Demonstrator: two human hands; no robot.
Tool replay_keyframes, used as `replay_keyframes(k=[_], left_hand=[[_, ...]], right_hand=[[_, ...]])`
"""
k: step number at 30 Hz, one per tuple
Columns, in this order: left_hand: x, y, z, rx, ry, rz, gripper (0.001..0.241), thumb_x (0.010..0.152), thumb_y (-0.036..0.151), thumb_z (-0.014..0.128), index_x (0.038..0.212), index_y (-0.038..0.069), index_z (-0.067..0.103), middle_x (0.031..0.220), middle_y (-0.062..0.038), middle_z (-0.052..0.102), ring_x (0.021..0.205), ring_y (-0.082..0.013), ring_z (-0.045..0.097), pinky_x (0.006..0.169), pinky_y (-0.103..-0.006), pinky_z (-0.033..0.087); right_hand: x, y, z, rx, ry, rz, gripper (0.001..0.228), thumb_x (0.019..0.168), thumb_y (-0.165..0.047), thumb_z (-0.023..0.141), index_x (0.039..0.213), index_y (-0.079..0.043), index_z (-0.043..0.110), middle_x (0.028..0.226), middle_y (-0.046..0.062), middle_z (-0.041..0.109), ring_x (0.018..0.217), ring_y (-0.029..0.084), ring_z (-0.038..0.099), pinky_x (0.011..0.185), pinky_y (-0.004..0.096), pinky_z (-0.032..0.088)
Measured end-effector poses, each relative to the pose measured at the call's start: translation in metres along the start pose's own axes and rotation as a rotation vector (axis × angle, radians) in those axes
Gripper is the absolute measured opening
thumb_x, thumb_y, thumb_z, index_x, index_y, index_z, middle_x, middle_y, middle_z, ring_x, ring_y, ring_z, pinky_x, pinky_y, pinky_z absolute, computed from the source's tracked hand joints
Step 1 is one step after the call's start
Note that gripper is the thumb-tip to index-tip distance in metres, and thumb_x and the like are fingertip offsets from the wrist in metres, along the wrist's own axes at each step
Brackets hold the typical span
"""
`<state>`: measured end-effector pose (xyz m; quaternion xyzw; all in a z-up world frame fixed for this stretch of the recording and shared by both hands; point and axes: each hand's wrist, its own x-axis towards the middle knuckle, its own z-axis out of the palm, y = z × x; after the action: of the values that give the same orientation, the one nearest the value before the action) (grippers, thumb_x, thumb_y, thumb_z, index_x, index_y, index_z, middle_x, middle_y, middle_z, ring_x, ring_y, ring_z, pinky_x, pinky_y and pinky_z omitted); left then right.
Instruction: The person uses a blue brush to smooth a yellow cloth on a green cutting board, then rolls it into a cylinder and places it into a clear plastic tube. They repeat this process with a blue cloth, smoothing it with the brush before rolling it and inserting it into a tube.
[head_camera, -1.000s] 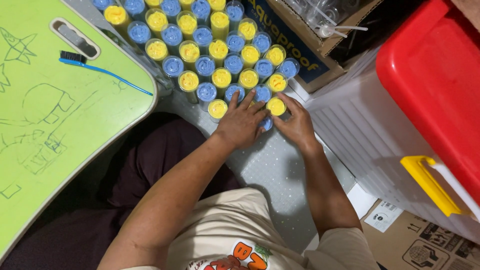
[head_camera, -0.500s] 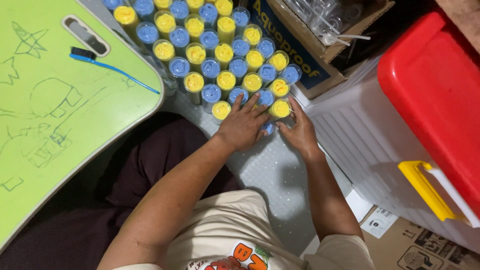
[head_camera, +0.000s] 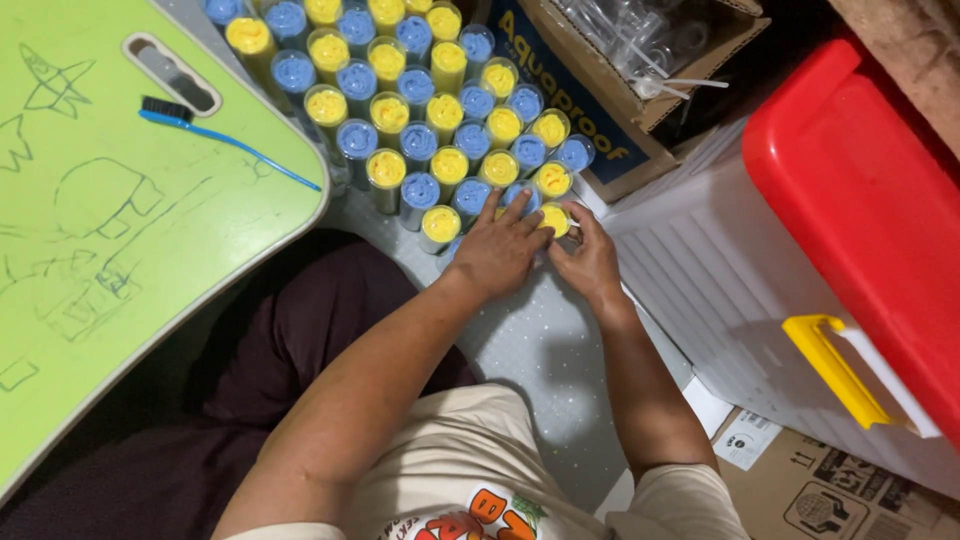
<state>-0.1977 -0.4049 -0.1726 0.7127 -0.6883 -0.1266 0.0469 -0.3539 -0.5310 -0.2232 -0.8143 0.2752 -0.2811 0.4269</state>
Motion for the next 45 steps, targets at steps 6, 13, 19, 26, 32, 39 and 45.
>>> replay_keyframes(k=[6,13,19,26,32,39,45], left_hand=[[0.002,-0.005,0.003,0.000,-0.080,-0.025,0.050,0.105,0.048,0.041,0.151,0.028,0.048,0.160,-0.001,0.047,0.159,-0.0300,0.015,0.126,-0.0607,0.006],[0.001,0.000,0.000,-0.030,-0.056,0.013,0.049,0.106,0.046,0.042,0.149,0.025,0.052,0.159,-0.005,0.049,0.158,-0.0330,0.021,0.126,-0.0589,0.010],[0.000,0.001,-0.001,-0.017,-0.058,0.018,0.049,0.107,0.046,0.038,0.149,0.025,0.053,0.158,-0.005,0.050,0.157,-0.0329,0.024,0.126,-0.0578,0.012],[0.002,0.002,-0.002,0.030,-0.067,0.008,0.049,0.108,0.047,0.035,0.149,0.027,0.052,0.158,-0.004,0.050,0.158,-0.0311,0.022,0.125,-0.0571,0.011],[-0.001,0.002,-0.006,0.051,-0.062,0.003,0.049,0.108,0.048,0.035,0.148,0.028,0.053,0.157,-0.003,0.051,0.158,-0.0304,0.021,0.125,-0.0560,0.011],[-0.046,-0.007,-0.036,-0.074,0.261,0.025,0.047,0.094,0.044,0.063,0.137,0.024,0.063,0.146,-0.010,0.060,0.150,-0.0379,0.038,0.120,-0.0604,0.027],[-0.184,-0.054,-0.093,-0.113,0.655,-0.098,0.039,0.093,0.043,0.067,0.125,0.019,0.070,0.121,-0.010,0.073,0.130,-0.0368,0.060,0.111,-0.0590,0.039]], right_hand=[[0.001,-0.003,-0.004,0.009,-0.031,0.002,0.071,0.079,0.007,0.082,0.143,-0.001,0.054,0.137,0.022,0.060,0.113,0.039,0.069,0.095,0.042,0.059],[-0.008,-0.018,-0.009,-0.251,-0.060,-0.061,0.071,0.079,0.001,0.083,0.145,0.000,0.056,0.138,0.025,0.060,0.126,0.041,0.062,0.103,0.044,0.056],[-0.011,-0.022,-0.015,-0.401,-0.088,-0.167,0.067,0.082,-0.004,0.080,0.145,-0.001,0.057,0.143,0.024,0.057,0.131,0.042,0.059,0.108,0.047,0.052],[-0.015,-0.028,-0.013,-0.502,0.013,-0.283,0.044,0.091,-0.013,0.074,0.135,-0.010,0.069,0.142,0.018,0.062,0.121,0.035,0.066,0.101,0.042,0.055],[-0.016,-0.025,-0.013,-0.534,-0.016,-0.304,0.035,0.096,-0.013,0.069,0.131,-0.011,0.072,0.131,0.018,0.069,0.117,0.037,0.069,0.100,0.045,0.055],[-0.006,-0.058,-0.011,-0.485,0.058,-0.439,0.026,0.098,-0.013,0.070,0.123,-0.010,0.076,0.122,0.016,0.072,0.115,0.038,0.069,0.103,0.050,0.052],[0.024,-0.187,0.074,-0.127,-0.095,-0.620,0.018,0.096,-0.012,0.074,0.113,-0.006,0.078,0.107,0.010,0.075,0.100,0.034,0.074,0.089,0.044,0.058]])
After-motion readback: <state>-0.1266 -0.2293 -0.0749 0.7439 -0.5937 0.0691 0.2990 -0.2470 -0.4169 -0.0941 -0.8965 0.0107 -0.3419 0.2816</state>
